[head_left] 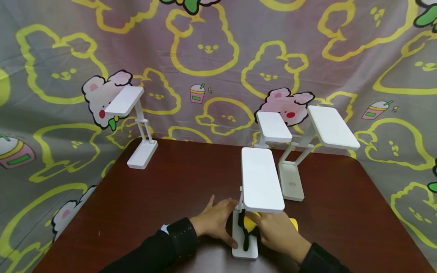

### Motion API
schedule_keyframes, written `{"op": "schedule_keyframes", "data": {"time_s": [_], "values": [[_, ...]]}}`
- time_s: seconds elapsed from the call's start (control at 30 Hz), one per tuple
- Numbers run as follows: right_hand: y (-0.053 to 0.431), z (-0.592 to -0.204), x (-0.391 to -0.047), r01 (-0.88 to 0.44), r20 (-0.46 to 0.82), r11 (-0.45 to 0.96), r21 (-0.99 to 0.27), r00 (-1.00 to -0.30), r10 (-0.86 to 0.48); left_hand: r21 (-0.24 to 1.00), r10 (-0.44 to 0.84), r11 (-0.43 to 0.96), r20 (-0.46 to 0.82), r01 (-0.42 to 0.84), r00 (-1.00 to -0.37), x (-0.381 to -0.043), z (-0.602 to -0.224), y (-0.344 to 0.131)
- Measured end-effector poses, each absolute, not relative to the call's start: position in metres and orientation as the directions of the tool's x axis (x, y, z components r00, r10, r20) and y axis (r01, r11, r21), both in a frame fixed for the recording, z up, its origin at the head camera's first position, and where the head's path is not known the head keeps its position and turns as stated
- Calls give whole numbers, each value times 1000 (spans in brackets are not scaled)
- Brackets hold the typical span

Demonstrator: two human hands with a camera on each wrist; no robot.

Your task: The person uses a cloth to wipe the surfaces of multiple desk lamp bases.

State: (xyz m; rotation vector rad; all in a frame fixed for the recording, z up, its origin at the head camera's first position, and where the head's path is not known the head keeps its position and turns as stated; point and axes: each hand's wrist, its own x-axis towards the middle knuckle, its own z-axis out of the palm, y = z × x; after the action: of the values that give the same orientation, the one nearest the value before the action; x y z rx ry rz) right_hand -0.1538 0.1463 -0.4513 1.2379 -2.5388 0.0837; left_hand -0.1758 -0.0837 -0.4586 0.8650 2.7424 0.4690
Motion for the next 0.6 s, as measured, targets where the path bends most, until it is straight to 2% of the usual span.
{"op": "schedule_keyframes", "data": {"time_s": [0.07,0.17,0.23,0.4,0.47,0.53,0.6], "values": [[141,-451,-160,-766,292,638,77,-595,-749,379,585,774,-123,507,-801,-176,-458,-85],[141,-446,-154,-784,261,615,76,-580,-772,401,586,769,-130,498,-800,-177,-457,-85],[145,-443,-144,-812,243,580,63,-552,-798,416,593,760,-131,499,-794,-178,-457,-84],[160,-440,-119,-898,259,437,51,-411,-874,475,604,734,-130,485,-787,-179,-457,-84],[163,-440,-118,-911,264,410,44,-385,-884,494,599,731,-136,470,-789,-178,-458,-84],[165,-440,-123,-903,269,427,42,-401,-876,507,593,732,-144,455,-792,-179,-458,-85],[165,-441,-133,-880,268,473,33,-448,-853,517,588,732,-153,443,-794,-179,-458,-84]]}}
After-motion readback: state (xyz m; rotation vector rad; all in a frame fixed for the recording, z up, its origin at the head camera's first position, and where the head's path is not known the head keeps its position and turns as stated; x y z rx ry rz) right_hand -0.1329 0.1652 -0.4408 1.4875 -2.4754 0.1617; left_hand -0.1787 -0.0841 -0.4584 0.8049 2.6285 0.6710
